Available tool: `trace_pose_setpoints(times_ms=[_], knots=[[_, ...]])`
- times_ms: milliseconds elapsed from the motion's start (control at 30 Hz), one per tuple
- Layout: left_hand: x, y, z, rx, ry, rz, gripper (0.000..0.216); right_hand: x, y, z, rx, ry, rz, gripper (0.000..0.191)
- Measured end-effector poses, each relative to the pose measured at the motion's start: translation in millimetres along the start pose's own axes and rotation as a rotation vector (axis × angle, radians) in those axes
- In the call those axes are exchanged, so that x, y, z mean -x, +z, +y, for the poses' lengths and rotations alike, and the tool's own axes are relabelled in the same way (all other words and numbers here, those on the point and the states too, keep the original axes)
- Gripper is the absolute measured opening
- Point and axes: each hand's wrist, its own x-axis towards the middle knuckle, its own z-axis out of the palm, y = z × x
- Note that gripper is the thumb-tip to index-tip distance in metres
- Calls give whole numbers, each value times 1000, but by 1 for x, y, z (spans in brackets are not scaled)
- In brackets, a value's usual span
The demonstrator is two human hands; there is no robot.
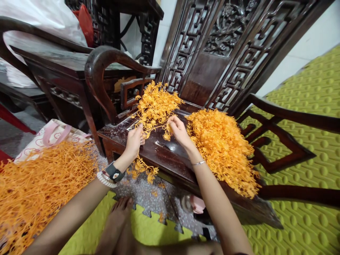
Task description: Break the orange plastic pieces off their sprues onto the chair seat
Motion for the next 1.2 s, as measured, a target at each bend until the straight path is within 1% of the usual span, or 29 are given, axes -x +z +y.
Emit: trace_pose_setpoints(times_ms=[67, 133, 267, 333, 433, 600, 667, 700, 733, 767, 800, 867, 900, 933, 967, 1000, 1033, 1133, 1167, 1200], knots=[[0, -1, 0, -6, 7, -8, 43, 0, -3, -3, -91, 30, -60, 23], [1, -1, 0, -22, 4, -21, 44, 1, -9, -6, -161, 53, -86, 28], [3, 2, 1, -43, 19, -20, 45, 0, -21, -6, -238, 93, -58, 31], [3, 2, 1, -62, 31, -30, 47, -2, -22, -2, -244, 100, 12, 31], [3, 2, -3, -125, 43, -74, 48, -6, -17, 4, -225, 67, 176, 28], [0, 4, -11, -253, 91, -115, 50, -7, 9, -2, -86, -154, 515, 23], [0, 5, -11, -264, 99, -135, 51, -6, 16, -6, -31, -207, 587, 21], [0, 6, -11, -259, 94, -146, 50, -6, 16, -8, -11, -226, 607, 22], [1, 6, -11, -245, 82, -152, 50, -7, 11, -8, 0, -241, 637, 22], [2, 6, -10, -218, 69, -147, 49, -8, 2, -8, 2, -246, 699, 23], [3, 5, -9, -181, 59, -130, 48, -10, -11, -7, -3, -237, 794, 24], [4, 4, -7, -100, 55, -67, 47, -12, -45, -5, -14, -180, 1047, 26], [4, 4, -7, -74, 56, -36, 46, -12, -62, -4, 7, -141, 1133, 27], [4, 4, -6, -65, 54, -15, 46, -11, -76, -4, 58, -118, 1146, 27], [4, 4, -6, -66, 46, -3, 45, -9, -84, -5, 141, -96, 1093, 26], [3, 4, -5, -71, 31, 5, 44, -5, -86, -6, 264, -63, 1004, 24], [2, 4, -5, -70, 15, 11, 44, -1, -83, -9, 427, -16, 874, 22], [0, 4, -3, -33, -6, 23, 47, 10, -51, -17, 1042, 206, 400, 17], [0, 3, -3, -24, -5, 19, 48, 13, -40, -20, 1212, 278, 258, 16], [1, 2, -2, -21, -3, 12, 49, 15, -31, -23, 1337, 340, 148, 15]])
